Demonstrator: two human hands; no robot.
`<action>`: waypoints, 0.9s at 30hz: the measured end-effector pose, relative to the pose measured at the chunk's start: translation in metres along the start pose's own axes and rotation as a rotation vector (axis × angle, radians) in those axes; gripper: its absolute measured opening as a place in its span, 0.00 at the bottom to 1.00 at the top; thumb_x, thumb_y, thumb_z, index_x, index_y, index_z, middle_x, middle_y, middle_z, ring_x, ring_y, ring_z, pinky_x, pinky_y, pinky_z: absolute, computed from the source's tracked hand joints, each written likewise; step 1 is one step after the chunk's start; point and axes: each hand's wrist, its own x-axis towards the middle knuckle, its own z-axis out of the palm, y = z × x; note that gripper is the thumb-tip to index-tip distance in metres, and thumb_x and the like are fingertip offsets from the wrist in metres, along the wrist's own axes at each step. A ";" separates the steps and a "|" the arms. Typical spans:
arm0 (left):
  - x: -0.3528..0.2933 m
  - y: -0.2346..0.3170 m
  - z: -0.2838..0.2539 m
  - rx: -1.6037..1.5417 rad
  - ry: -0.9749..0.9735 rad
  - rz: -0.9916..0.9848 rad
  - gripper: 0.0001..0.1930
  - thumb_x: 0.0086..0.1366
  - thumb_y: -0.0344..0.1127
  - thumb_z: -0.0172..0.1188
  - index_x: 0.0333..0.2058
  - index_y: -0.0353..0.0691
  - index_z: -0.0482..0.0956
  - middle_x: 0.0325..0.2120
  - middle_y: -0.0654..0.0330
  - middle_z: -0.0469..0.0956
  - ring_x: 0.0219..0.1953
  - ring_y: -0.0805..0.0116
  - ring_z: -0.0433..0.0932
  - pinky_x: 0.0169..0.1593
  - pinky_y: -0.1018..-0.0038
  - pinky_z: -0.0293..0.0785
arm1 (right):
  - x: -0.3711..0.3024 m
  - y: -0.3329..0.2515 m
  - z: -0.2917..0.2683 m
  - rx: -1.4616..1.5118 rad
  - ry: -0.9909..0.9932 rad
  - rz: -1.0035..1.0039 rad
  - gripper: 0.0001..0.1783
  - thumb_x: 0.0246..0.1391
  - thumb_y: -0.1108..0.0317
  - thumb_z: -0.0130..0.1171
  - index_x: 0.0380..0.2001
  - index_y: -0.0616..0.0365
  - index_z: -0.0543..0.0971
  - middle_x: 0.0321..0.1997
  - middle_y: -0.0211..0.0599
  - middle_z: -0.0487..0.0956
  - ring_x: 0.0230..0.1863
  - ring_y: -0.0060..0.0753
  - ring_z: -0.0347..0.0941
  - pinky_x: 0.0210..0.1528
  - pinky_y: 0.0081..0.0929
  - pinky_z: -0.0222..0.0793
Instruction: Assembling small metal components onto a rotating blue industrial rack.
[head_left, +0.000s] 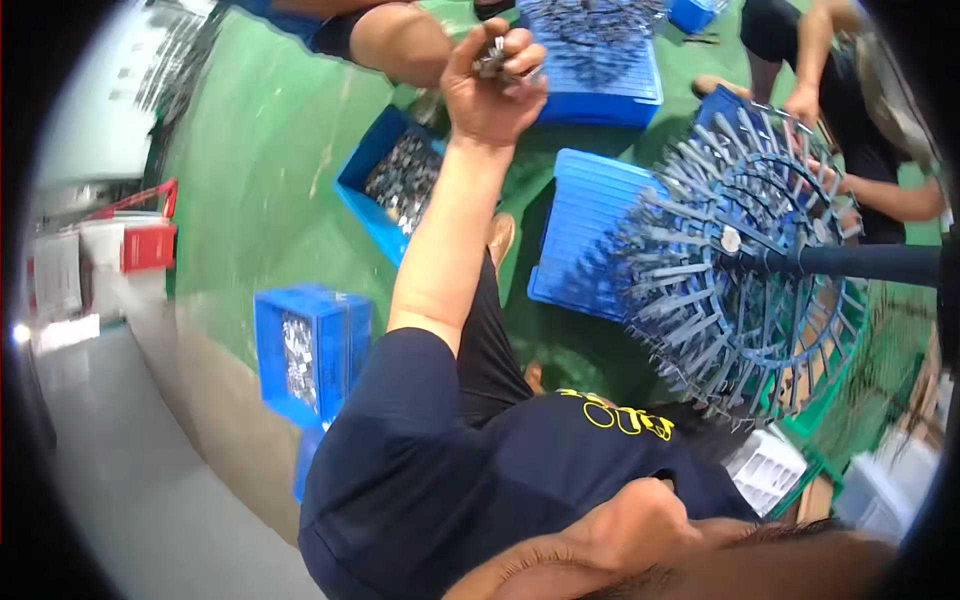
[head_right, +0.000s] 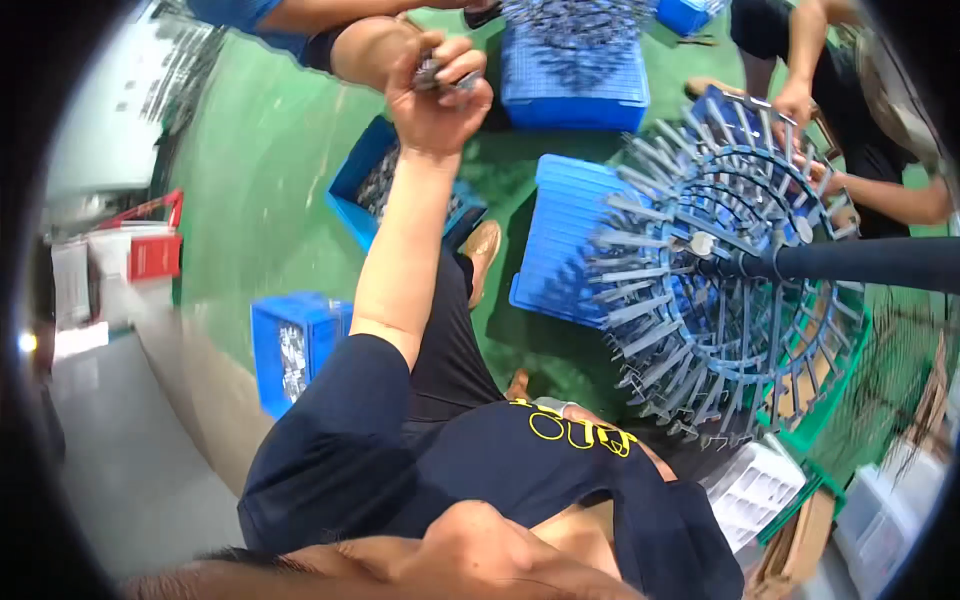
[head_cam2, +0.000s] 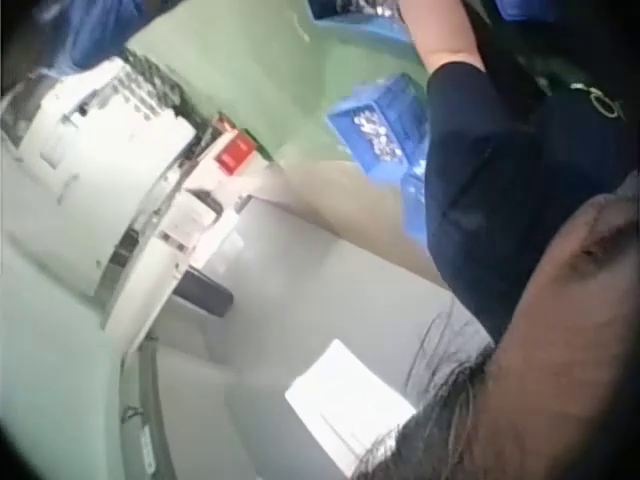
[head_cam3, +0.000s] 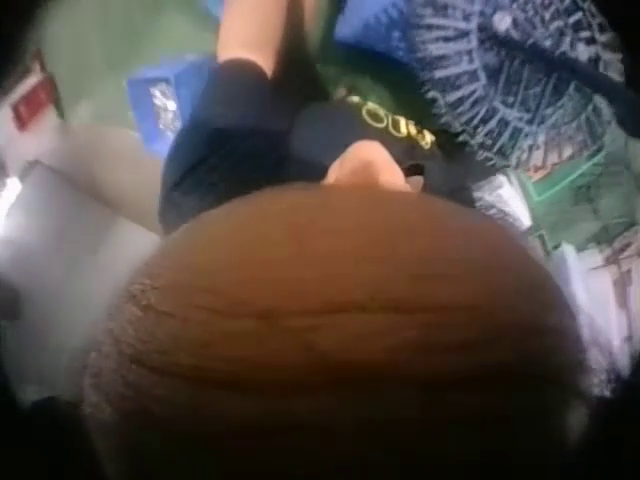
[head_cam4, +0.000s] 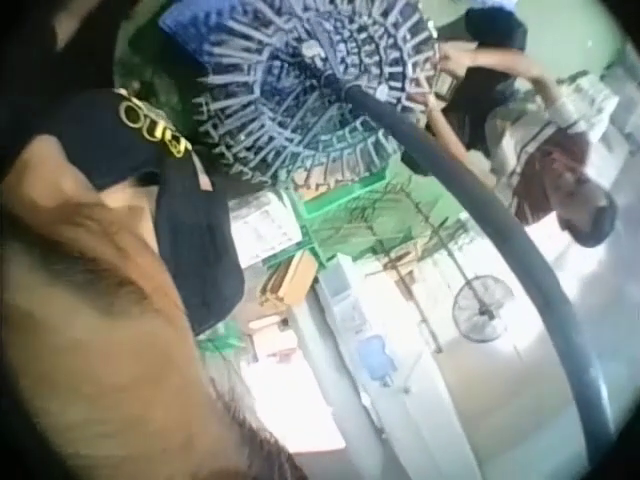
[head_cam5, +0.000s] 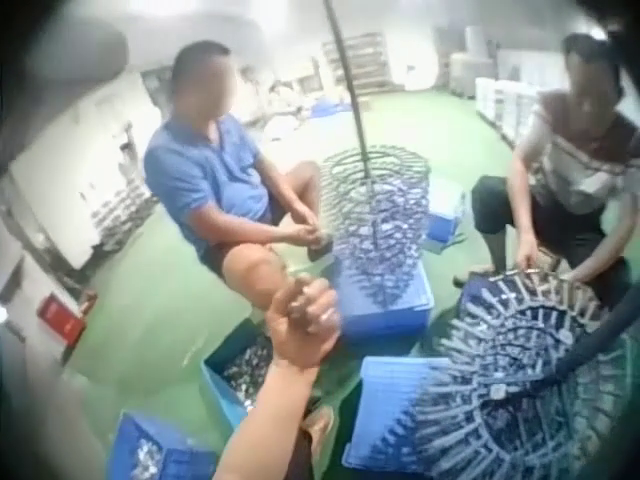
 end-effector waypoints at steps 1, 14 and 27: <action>0.006 0.009 -0.007 -0.007 -0.050 -0.030 0.09 0.62 0.40 0.54 0.37 0.45 0.76 0.27 0.62 0.71 0.27 0.74 0.67 0.22 0.83 0.60 | -0.009 -0.012 -0.007 0.020 0.033 0.007 0.10 0.50 0.68 0.48 0.36 0.58 0.72 0.33 0.32 0.73 0.31 0.31 0.72 0.34 0.26 0.63; 0.087 -0.036 -0.085 -0.171 -0.331 -0.467 0.09 0.63 0.37 0.51 0.37 0.40 0.73 0.27 0.58 0.69 0.24 0.73 0.64 0.24 0.82 0.61 | -0.111 -0.134 -0.102 0.243 0.330 0.216 0.19 0.55 0.70 0.45 0.50 0.60 0.69 0.46 0.37 0.75 0.40 0.30 0.74 0.46 0.18 0.65; 0.114 -0.031 -0.088 -0.212 -0.298 -0.616 0.09 0.62 0.38 0.53 0.36 0.39 0.73 0.24 0.59 0.68 0.22 0.73 0.62 0.25 0.82 0.61 | 0.073 0.025 -0.038 0.898 0.428 0.006 0.16 0.55 0.69 0.46 0.46 0.62 0.73 0.43 0.35 0.77 0.39 0.29 0.73 0.43 0.21 0.68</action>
